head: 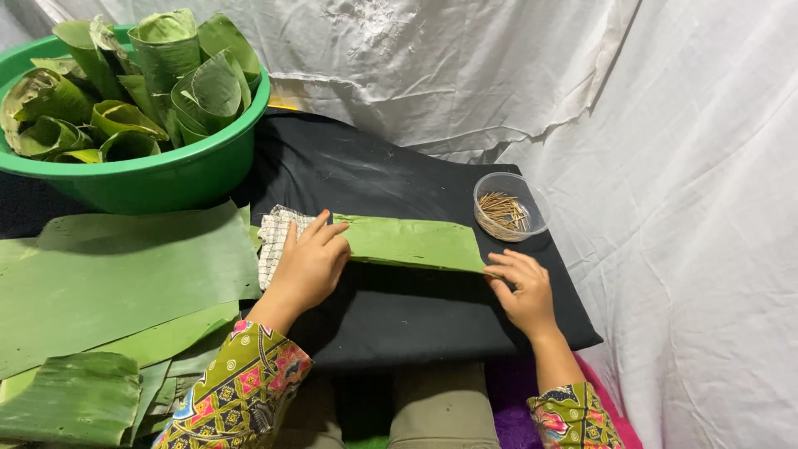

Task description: Wiping banana leaves with a cloth to clean them and then folding them into cone shapes.

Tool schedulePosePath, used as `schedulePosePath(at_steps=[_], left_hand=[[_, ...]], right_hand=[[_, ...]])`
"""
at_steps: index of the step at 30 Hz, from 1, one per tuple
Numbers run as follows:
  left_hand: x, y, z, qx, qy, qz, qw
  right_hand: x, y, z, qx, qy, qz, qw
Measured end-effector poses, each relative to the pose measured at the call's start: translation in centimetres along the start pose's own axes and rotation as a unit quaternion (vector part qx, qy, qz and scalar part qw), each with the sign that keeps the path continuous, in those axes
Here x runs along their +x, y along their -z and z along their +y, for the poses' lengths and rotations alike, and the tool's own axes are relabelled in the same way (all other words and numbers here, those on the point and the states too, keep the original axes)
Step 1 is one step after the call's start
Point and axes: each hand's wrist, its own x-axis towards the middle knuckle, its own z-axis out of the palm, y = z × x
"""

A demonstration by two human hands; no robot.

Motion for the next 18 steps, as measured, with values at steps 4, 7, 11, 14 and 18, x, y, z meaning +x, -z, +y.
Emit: schedulePosePath(at_steps=[4, 7, 11, 14, 18], left_hand=[[0.6, 1.9, 0.7, -0.008, -0.004, 0.033, 0.999], [0.9, 3.0, 1.0, -0.008, -0.016, 0.077, 0.997], [1.1, 4.7, 1.2, -0.036, -0.023, 0.106, 0.993], [1.1, 6.0, 1.4, -0.050, -0.018, 0.108, 0.993], [1.5, 7.0, 1.6, -0.044, 0.006, 0.113, 0.993]], right_hand=[[1.8, 2.0, -1.5, 0.004, 0.017, 0.035, 0.999], [3.2, 4.4, -4.5, 0.073, 0.025, 0.072, 0.994], [4.1, 6.6, -6.0, 0.167, 0.013, 0.088, 0.982], [4.3, 7.3, -6.3, 0.210, -0.005, 0.091, 0.973], [4.8, 7.8, -7.2, 0.254, -0.031, 0.093, 0.962]])
